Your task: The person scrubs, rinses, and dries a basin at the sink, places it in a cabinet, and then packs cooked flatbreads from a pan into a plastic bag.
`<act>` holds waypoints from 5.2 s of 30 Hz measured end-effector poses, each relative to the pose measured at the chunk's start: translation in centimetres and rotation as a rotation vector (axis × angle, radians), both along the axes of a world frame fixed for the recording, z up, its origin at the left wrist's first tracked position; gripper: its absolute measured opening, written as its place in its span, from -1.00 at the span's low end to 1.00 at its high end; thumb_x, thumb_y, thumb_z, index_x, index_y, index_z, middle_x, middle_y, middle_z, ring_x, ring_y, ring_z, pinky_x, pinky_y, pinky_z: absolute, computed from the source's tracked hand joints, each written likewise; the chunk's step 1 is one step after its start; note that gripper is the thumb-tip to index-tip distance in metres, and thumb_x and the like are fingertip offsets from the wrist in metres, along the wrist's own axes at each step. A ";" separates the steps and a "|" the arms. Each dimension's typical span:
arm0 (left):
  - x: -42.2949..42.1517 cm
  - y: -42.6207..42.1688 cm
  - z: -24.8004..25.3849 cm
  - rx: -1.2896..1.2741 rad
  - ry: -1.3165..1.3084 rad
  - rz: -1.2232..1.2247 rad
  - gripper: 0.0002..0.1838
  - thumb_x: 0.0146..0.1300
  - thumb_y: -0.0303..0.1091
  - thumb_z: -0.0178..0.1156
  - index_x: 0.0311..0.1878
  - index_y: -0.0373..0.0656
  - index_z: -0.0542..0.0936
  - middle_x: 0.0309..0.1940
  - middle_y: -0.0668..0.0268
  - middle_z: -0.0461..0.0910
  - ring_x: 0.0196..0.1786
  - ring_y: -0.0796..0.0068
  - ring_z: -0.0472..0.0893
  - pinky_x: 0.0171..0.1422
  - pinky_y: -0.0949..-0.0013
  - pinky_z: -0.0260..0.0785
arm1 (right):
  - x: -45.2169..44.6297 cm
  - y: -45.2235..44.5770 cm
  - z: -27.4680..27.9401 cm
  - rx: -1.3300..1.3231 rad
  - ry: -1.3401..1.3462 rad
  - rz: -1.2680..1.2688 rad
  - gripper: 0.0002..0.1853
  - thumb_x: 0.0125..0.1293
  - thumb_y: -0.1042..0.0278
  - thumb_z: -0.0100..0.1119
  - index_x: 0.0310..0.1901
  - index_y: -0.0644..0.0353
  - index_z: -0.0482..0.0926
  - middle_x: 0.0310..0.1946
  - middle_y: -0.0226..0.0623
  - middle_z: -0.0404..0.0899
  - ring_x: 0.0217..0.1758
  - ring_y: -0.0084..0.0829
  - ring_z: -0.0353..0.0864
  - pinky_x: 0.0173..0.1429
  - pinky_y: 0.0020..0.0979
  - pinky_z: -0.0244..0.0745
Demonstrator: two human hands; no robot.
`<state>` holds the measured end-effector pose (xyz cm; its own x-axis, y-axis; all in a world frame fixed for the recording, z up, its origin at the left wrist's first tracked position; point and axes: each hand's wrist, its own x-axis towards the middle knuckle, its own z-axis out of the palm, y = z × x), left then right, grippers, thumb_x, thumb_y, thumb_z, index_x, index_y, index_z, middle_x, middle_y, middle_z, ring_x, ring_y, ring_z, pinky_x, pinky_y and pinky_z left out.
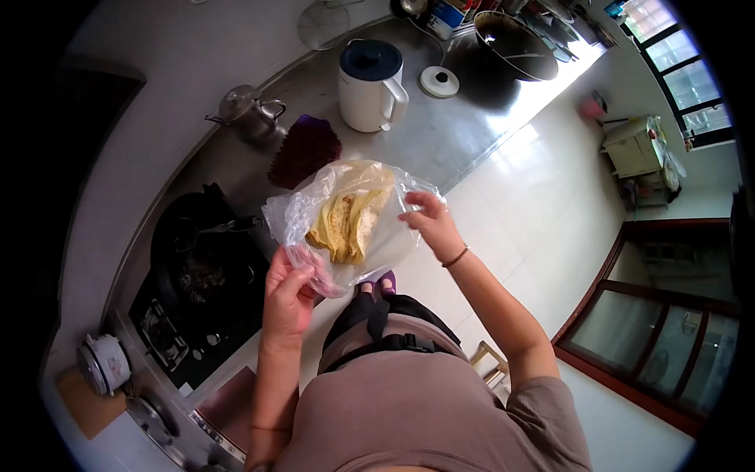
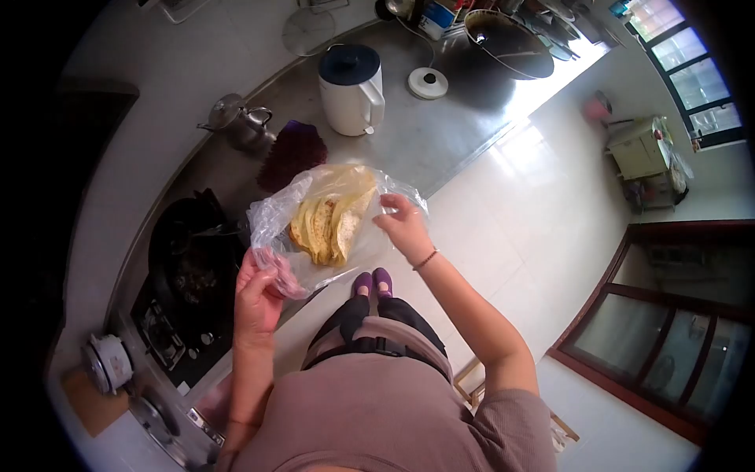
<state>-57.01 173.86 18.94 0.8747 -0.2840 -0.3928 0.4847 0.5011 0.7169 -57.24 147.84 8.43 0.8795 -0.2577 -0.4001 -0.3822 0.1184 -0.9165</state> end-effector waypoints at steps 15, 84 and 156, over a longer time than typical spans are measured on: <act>-0.3 -2.9 3.2 0.340 -0.262 -0.400 -0.75 0.23 -0.58 0.00 -0.01 -0.33 0.37 -0.27 0.29 0.49 -0.32 0.61 0.54 -0.17 0.50 0.47 | -3.6 -8.5 -7.9 -0.109 0.179 -0.233 -0.31 -0.06 0.32 0.25 0.18 0.32 0.31 -0.21 -0.16 0.56 -0.13 -0.39 0.50 0.05 -0.36 0.34; 2.9 -16.8 -7.8 1.099 -0.712 -0.580 -0.80 0.03 -0.31 0.18 -0.40 -0.27 0.62 -0.33 0.06 0.60 -0.23 0.07 0.59 -0.10 0.20 0.42 | -2.1 -7.7 0.6 0.638 -0.357 -0.015 -0.29 0.08 0.78 -0.10 0.34 0.25 0.10 -0.09 -0.12 0.53 -0.02 -0.37 0.51 0.13 -0.43 0.40; 5.2 -12.8 -7.1 0.107 0.028 -0.544 -0.95 0.16 -0.39 0.14 -0.32 -0.11 0.50 -0.46 0.43 0.50 -0.54 0.74 0.38 -0.57 0.62 0.13 | -2.4 -7.9 -1.5 0.756 -0.447 0.050 -0.44 0.11 0.65 -0.03 0.23 0.36 0.26 -0.24 -0.29 0.58 -0.10 -0.45 0.50 0.20 -0.36 0.25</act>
<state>-51.82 161.09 11.87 0.6018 -0.6492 -0.4653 0.6729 0.0982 0.7332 -59.69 139.97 6.90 0.9977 -0.0201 -0.0640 -0.0276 0.7471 -0.6641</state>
